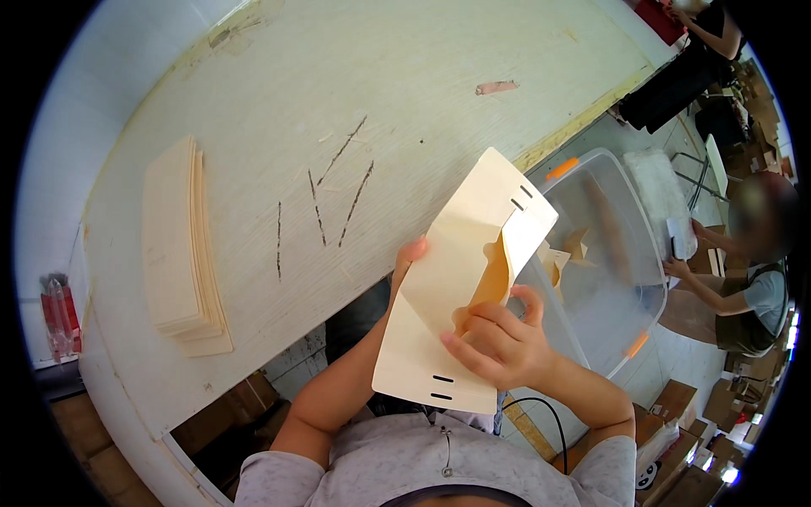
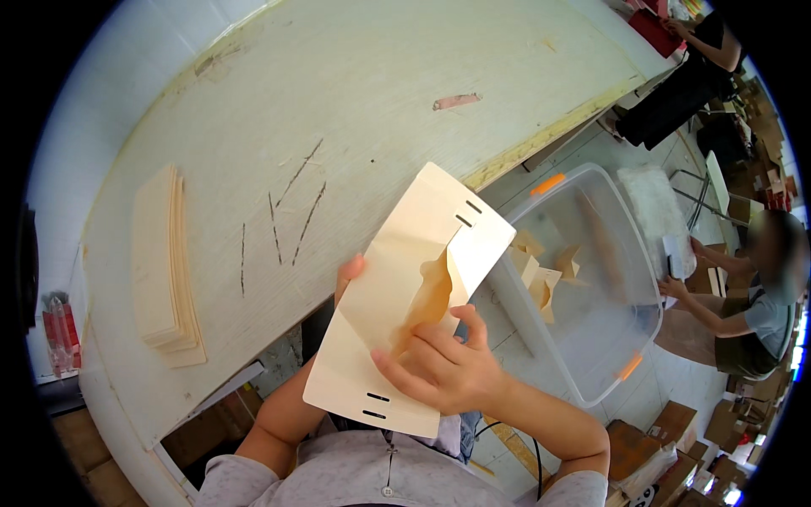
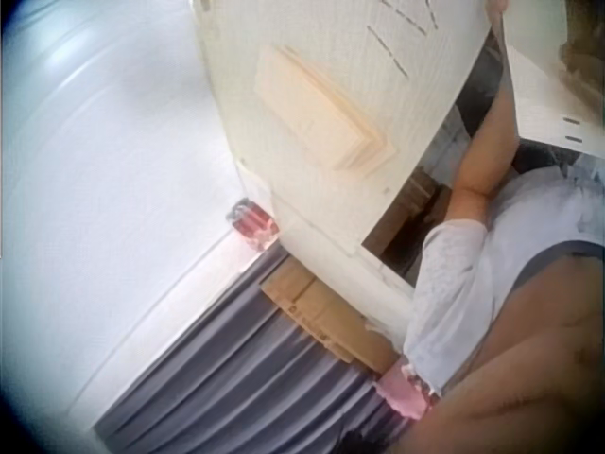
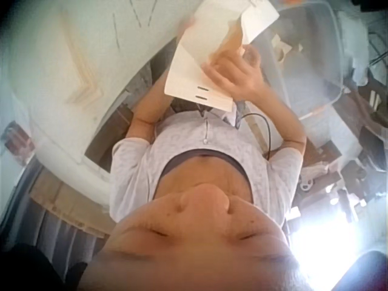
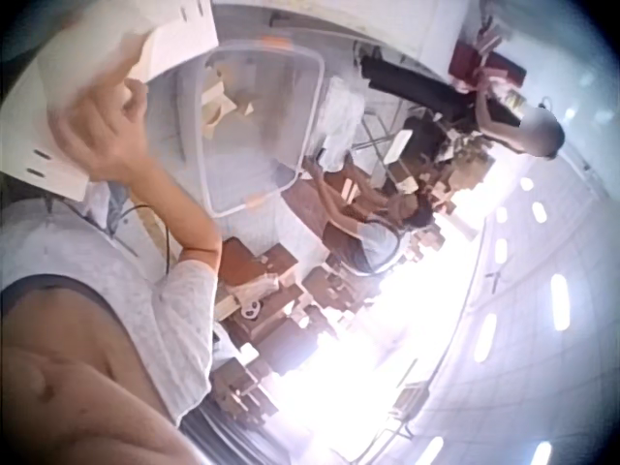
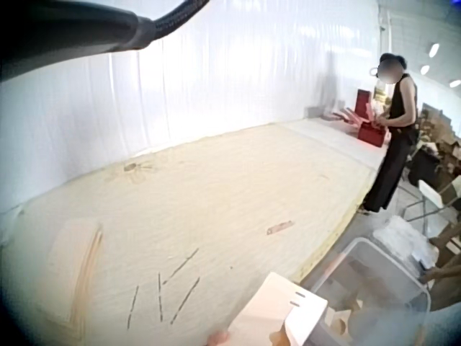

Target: The person assembles small, pre-cut paper boxes by folding along perforated lines and tucking flaps into slots. They handle the flat sheets one at a time, fold them into 3D shapes, and place the finished boxes into a clear plastic bin on the floor.

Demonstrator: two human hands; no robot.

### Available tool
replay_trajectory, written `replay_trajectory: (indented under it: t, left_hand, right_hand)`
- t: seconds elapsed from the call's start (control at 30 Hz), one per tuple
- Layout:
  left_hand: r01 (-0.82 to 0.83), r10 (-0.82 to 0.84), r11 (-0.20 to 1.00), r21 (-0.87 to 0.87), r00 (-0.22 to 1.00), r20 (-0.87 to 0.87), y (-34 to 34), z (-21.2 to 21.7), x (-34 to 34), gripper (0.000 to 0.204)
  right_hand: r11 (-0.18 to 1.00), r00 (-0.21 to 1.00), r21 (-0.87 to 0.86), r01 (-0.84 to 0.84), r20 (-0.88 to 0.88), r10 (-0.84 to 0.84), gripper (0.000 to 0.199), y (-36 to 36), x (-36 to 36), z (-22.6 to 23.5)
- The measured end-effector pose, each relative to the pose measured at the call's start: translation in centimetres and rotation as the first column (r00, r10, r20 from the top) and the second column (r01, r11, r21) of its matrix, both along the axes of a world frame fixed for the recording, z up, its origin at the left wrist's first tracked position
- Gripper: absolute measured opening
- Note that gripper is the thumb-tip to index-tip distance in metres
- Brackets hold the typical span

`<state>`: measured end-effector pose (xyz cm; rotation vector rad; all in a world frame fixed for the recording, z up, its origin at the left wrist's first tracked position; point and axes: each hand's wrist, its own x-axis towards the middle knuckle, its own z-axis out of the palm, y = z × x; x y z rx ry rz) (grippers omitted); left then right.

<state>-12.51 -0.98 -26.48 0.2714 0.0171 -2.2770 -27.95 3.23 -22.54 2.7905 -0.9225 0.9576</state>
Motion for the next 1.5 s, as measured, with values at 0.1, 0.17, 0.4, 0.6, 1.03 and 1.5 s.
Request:
replay_trajectory:
  t: [0.1,0.17,0.4,0.6,1.03,1.5]
  left_hand:
    - [-0.02,0.021,0.999,-0.028,0.998,0.051,0.1,-0.5,0.4,0.076]
    - [-0.03,0.031,0.999,-0.02,0.997,0.069,0.2,-0.8,0.5,0.074]
    - [-0.003,0.008,0.999,0.052,0.995,-0.096,0.2,-1.4,0.5,0.072]
    - [0.012,0.006,0.997,0.071,0.971,-0.24,0.3,-1.8,-0.1,0.072]
    - [-0.063,0.193,0.816,-0.574,0.966,0.17,-0.7,-2.0,0.4,0.075]
    - [0.389,-0.033,0.843,-0.371,0.727,0.686,-1.4,0.6,2.2,0.041]
  right_hand:
    - [0.994,0.998,0.09,-0.056,0.011,0.055,0.034,-0.3,0.2,0.3]
    - [0.989,0.998,0.138,-0.056,-0.003,0.057,0.036,-0.4,0.3,0.3]
    - [0.994,0.999,0.103,0.03,0.013,-0.031,0.038,0.2,0.5,-0.2]
    - [0.993,0.995,0.117,0.013,0.092,-0.024,0.038,0.8,0.5,-1.0]
    - [0.996,0.932,0.085,0.012,0.36,-0.042,0.028,3.7,-0.7,-1.9]
    - [0.952,0.939,0.18,-0.247,0.287,0.189,0.011,3.2,-0.8,-1.7]
